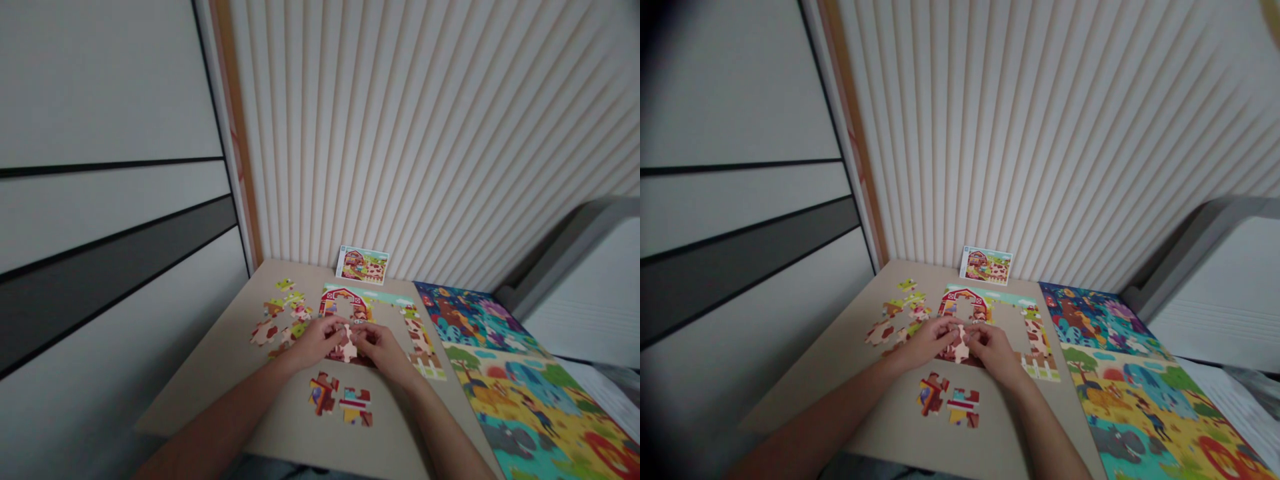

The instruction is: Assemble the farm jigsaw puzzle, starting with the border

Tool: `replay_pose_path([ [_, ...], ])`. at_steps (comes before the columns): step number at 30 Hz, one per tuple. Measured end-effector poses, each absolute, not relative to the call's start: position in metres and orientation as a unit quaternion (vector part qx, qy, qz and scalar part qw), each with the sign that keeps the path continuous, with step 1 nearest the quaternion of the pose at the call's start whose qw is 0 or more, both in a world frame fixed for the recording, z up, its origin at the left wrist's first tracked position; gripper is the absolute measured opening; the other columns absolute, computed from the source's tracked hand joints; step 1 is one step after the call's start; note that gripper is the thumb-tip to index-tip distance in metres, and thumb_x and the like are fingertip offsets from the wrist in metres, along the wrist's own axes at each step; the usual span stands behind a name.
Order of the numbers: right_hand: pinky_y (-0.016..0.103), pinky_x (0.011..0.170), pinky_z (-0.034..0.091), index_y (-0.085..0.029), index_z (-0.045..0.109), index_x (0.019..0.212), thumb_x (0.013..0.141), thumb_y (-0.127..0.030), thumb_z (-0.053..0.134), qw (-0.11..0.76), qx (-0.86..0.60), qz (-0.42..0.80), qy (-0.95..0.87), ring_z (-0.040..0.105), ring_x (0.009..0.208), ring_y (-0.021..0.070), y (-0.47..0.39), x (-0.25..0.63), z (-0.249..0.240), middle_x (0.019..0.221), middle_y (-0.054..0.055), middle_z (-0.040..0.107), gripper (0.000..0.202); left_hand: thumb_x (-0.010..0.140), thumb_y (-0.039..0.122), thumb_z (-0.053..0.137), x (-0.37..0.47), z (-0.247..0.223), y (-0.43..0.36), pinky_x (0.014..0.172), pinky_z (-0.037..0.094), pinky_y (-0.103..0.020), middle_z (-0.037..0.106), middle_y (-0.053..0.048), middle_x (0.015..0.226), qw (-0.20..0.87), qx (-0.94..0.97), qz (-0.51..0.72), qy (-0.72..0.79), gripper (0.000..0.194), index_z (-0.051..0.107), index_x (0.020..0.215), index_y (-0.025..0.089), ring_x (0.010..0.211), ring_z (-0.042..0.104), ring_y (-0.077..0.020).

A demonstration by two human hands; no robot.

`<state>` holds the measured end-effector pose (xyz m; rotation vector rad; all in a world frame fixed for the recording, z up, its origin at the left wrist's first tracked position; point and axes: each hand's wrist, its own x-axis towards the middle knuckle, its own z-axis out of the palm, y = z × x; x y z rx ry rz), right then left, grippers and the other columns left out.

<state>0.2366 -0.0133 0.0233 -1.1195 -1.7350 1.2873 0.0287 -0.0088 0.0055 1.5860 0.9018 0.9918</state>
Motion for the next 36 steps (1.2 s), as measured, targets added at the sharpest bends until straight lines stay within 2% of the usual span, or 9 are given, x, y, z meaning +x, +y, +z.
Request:
replay_pose_path([
  [6,0.025,0.055,0.044,-0.016,0.070,0.103,0.086,-0.062,0.064,0.340,-0.433,0.503,-0.666,0.046,0.055,0.0111,-0.014,0.236,0.024,0.063,-0.004,0.053,0.049,0.095,0.044,0.057,0.029,0.007,-0.009,0.056,0.043,-0.021,0.067,-0.003,0.079,0.499,0.666,0.405,0.378,0.042,0.065,0.124,0.015,0.063,0.060,-0.0125],
  [13,0.022,0.050,0.034,-0.015,0.072,0.108,0.091,-0.057,0.059,0.322,-0.439,0.450,-0.707,0.044,0.054,0.0106,-0.014,0.238,0.021,0.062,-0.003,0.054,0.047,0.095,0.039,0.054,0.027,0.009,-0.010,0.056,0.043,-0.021,0.066,-0.002,0.079,0.460,0.681,0.404,0.401,0.037,0.066,0.121,0.015,0.064,0.058,-0.0126],
  [16,0.022,0.051,0.034,-0.016,0.073,0.110,0.094,-0.053,0.056,0.315,-0.456,0.411,-0.724,0.046,0.056,0.0112,-0.012,0.241,0.021,0.065,-0.002,0.058,0.044,0.096,0.034,0.050,0.025,0.010,-0.007,0.064,0.046,-0.024,0.068,-0.004,0.084,0.394,0.708,0.410,0.419,0.032,0.069,0.116,0.017,0.070,0.060,-0.0144],
  [21,0.027,0.063,0.044,-0.018,0.074,0.109,0.096,-0.045,0.055,0.297,-0.474,0.314,-0.767,0.058,0.068,0.0167,-0.017,0.247,0.039,0.080,0.003,0.070,0.036,0.097,0.024,0.043,0.014,0.026,-0.004,0.080,0.048,-0.029,0.067,-0.004,0.087,0.262,0.735,0.434,0.450,0.032,0.071,0.110,0.017,0.081,0.062,-0.0173],
  [25,0.034,0.081,0.050,-0.021,0.073,0.113,0.098,-0.040,0.052,0.273,-0.475,0.258,-0.796,0.066,0.088,0.0225,-0.048,0.254,0.060,0.103,0.008,0.075,0.032,0.098,0.024,0.039,-0.015,0.044,-0.013,0.084,0.048,-0.032,0.069,-0.005,0.092,0.188,0.751,0.419,0.474,0.033,0.069,0.111,0.018,0.086,0.063,-0.0187],
  [28,0.041,0.097,0.047,-0.024,0.071,0.119,0.100,-0.037,0.050,0.252,-0.455,0.224,-0.824,0.064,0.107,0.0254,-0.085,0.263,0.060,0.117,0.009,0.071,0.030,0.099,0.026,0.039,-0.053,0.045,-0.028,0.094,0.048,-0.034,0.071,-0.008,0.108,0.147,0.784,0.362,0.482,0.034,0.068,0.113,0.018,0.101,0.064,-0.0213],
  [30,0.043,0.102,0.046,-0.026,0.068,0.124,0.100,-0.037,0.052,0.243,-0.460,0.216,-0.826,0.061,0.114,0.0265,-0.107,0.270,0.051,0.124,0.010,0.067,0.032,0.099,0.029,0.038,-0.082,0.038,-0.038,0.099,0.046,-0.036,0.070,-0.009,0.115,0.121,0.782,0.316,0.523,0.036,0.067,0.116,0.018,0.108,0.063,-0.0225],
  [36,0.049,0.106,0.043,-0.029,0.058,0.140,0.089,-0.046,0.068,0.233,-0.499,0.163,-0.819,0.052,0.126,0.0318,-0.136,0.281,0.016,0.138,0.012,0.057,0.054,0.099,0.030,0.031,-0.148,0.009,-0.051,0.100,0.047,-0.040,0.070,-0.011,0.113,0.041,0.739,0.224,0.634,0.042,0.067,0.113,0.015,0.106,0.064,-0.0245],
])
